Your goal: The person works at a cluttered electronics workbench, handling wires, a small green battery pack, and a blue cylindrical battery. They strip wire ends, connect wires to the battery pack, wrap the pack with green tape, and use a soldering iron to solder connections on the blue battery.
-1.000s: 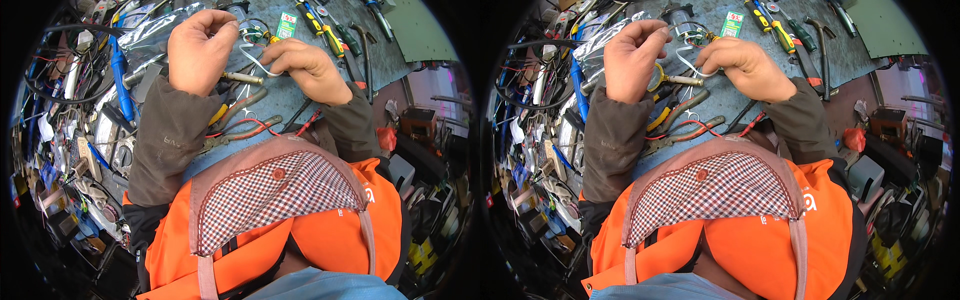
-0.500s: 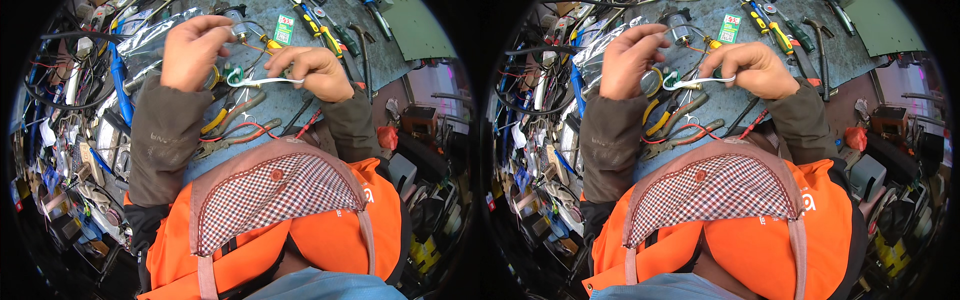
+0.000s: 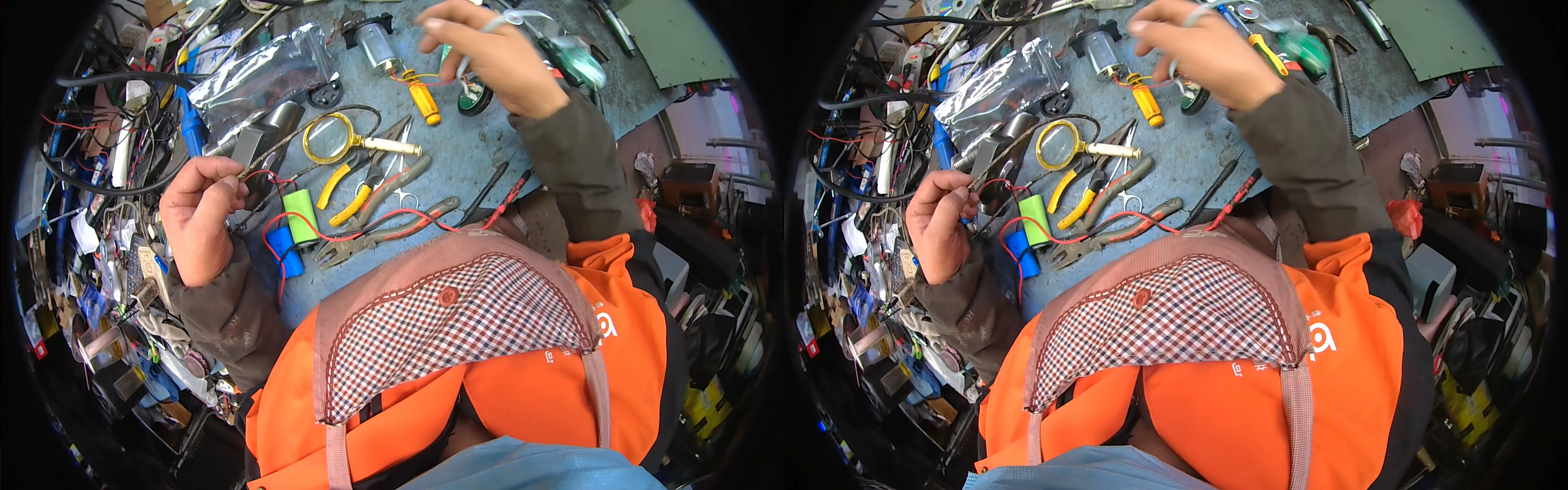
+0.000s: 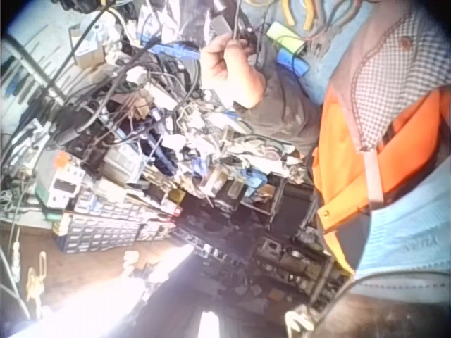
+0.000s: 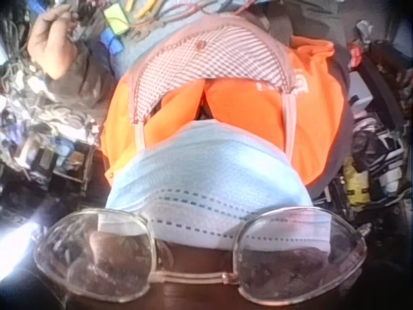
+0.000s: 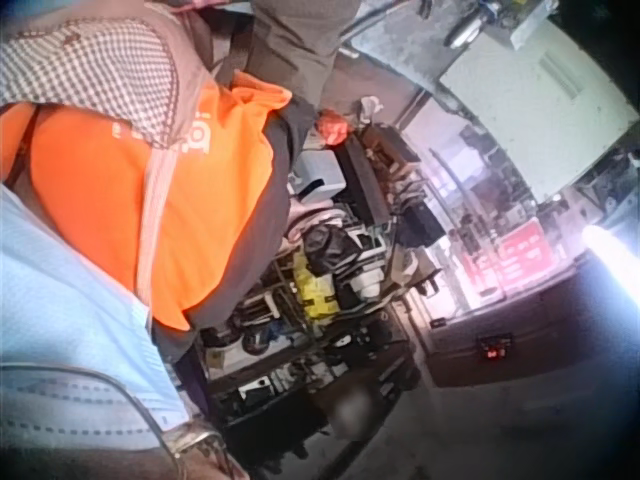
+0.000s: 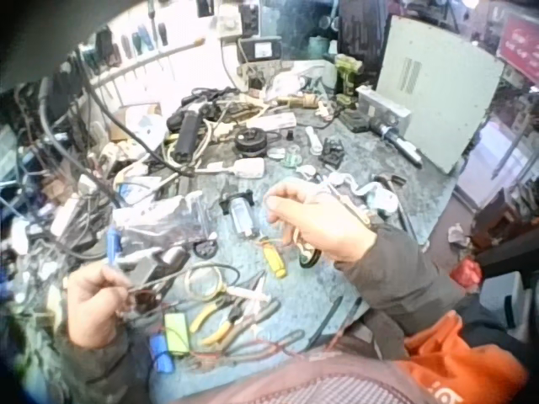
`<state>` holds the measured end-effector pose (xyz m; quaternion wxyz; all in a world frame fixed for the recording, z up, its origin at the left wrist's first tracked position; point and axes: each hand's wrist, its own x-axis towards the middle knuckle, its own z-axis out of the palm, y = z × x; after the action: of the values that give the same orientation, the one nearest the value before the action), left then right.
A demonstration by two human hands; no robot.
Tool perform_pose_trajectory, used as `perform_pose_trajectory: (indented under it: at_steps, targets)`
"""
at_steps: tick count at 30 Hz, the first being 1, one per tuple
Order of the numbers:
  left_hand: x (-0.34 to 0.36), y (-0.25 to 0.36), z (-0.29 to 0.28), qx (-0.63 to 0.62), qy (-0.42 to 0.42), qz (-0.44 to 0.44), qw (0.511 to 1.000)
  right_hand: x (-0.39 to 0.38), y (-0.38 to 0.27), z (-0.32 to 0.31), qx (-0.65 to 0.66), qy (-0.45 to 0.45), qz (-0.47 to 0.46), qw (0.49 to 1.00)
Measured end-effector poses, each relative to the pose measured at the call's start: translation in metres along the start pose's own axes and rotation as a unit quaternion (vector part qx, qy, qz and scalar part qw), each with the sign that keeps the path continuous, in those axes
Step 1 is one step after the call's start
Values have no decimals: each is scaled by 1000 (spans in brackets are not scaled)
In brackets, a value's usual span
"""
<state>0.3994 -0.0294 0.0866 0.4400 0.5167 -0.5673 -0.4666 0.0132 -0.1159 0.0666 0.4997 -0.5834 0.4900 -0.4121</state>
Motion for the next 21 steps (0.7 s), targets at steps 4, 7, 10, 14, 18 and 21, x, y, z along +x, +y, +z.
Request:
perform_pose_trajectory:
  at_steps: [4,7,10,14,18,21]
  targets:
    - [3,-10,9,16,21,7,1000,44,9,29,-354,25,-144,924]
    - [0,-15,13,40,20,5,999,55,8,50,-445,23,-94,890]
    - [-3,-17,18,21,33,12,999,54,6,57,-482,23,-106,870]
    - [-5,-18,17,21,33,14,999,59,8,59,-446,35,-80,891]
    - [-3,-20,16,30,34,10,999,58,5,37,-305,80,-75,946]
    - [-2,-23,15,30,35,9,999,51,-20,4,-110,77,-24,991]
